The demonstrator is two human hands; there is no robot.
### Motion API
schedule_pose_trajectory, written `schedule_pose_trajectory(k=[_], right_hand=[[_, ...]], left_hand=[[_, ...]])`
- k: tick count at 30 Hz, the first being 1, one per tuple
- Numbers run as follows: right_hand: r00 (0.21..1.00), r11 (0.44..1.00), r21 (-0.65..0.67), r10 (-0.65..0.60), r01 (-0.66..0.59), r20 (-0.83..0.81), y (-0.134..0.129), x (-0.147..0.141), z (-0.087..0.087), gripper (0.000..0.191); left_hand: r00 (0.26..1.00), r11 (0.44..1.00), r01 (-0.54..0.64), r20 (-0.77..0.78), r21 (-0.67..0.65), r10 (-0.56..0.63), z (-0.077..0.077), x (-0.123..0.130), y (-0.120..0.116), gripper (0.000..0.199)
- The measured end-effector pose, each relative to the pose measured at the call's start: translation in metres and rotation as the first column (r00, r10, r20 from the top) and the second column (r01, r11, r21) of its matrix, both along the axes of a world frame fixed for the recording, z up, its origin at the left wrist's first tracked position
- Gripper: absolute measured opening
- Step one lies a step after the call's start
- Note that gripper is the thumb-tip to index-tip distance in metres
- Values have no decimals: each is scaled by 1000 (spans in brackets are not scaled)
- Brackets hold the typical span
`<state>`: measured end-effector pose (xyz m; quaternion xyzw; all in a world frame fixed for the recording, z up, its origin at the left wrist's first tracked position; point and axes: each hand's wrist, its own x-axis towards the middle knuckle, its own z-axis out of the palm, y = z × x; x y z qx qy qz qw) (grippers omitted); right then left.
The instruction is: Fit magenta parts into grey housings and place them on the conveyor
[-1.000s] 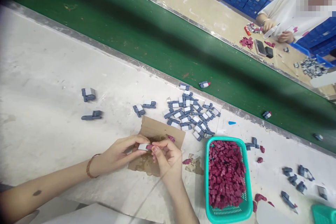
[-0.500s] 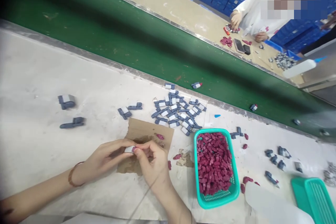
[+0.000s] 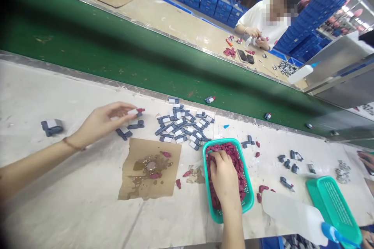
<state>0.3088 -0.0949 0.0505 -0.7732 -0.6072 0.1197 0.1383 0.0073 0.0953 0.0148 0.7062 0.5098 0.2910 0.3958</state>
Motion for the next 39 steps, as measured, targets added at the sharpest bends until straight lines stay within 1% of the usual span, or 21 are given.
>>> schedule_pose_trajectory(k=[3,6,9,12,15,17,19,20,21,22,25,27,29,30,32,34,36,37,38,39], right_hand=[[989,993,-95,81,-70,123,2,5,-9,27],[965,989,-113,122,-98,234,3,5,-13,27],[927,982,-118,176,-145,331,3,9,-14,25],[891,975,-99,222,-198,396,6,14,-17,23],[867,969,-40,237,-245,438,9,17,-23,23],[853,960,3,248,-281,459,10,20,-28,25],[838,945,30,273,-324,472,10,23,-33,27],[831,938,37,287,-345,476,10,25,-34,27],[824,930,44,300,-365,480,10,27,-36,27],[817,924,51,309,-380,486,10,29,-37,28],[784,897,68,342,-437,518,11,33,-39,30],[752,875,68,369,-479,545,13,34,-40,33],[740,865,64,386,-498,551,15,33,-39,36],[749,867,66,385,-494,540,16,33,-39,38],[806,893,79,358,-443,471,16,30,-37,41],[897,931,99,303,-350,320,14,27,-33,42],[970,965,122,221,-232,100,11,23,-27,41],[985,978,125,169,-165,-23,10,21,-23,39],[984,989,120,104,-87,-146,9,19,-19,38],[964,994,105,30,-2,-265,7,17,-15,37]], left_hand=[[1000,997,-23,-5,78,23,-7,20,55,47],[998,991,-35,-38,130,40,-16,40,97,38],[993,980,-44,-96,193,63,-23,48,122,27],[985,971,-35,-154,237,74,-27,35,129,27],[976,970,-11,-206,243,63,-22,2,120,32],[971,973,20,-238,229,36,-14,-29,103,33],[961,978,77,-277,196,-20,-2,-61,79,36],[953,979,108,-298,172,-53,4,-77,64,38],[938,977,162,-330,135,-110,9,-91,49,41],[927,977,184,-350,110,-136,13,-104,34,43],[885,973,226,-426,42,-187,17,-130,-5,46],[853,972,229,-490,42,-180,13,-139,-20,45],[834,978,192,-539,86,-116,9,-142,-26,43],[831,981,163,-551,109,-77,7,-141,-27,43],[838,987,102,-546,122,-20,7,-138,-26,43],[863,995,49,-505,88,2,10,-132,-25,41],[889,998,-34,-455,54,55,16,-123,-27,40],[896,994,-103,-429,47,113,20,-117,-28,40],[897,981,-191,-400,41,191,24,-111,-30,41],[890,957,-288,-363,25,277,28,-104,-32,40]])
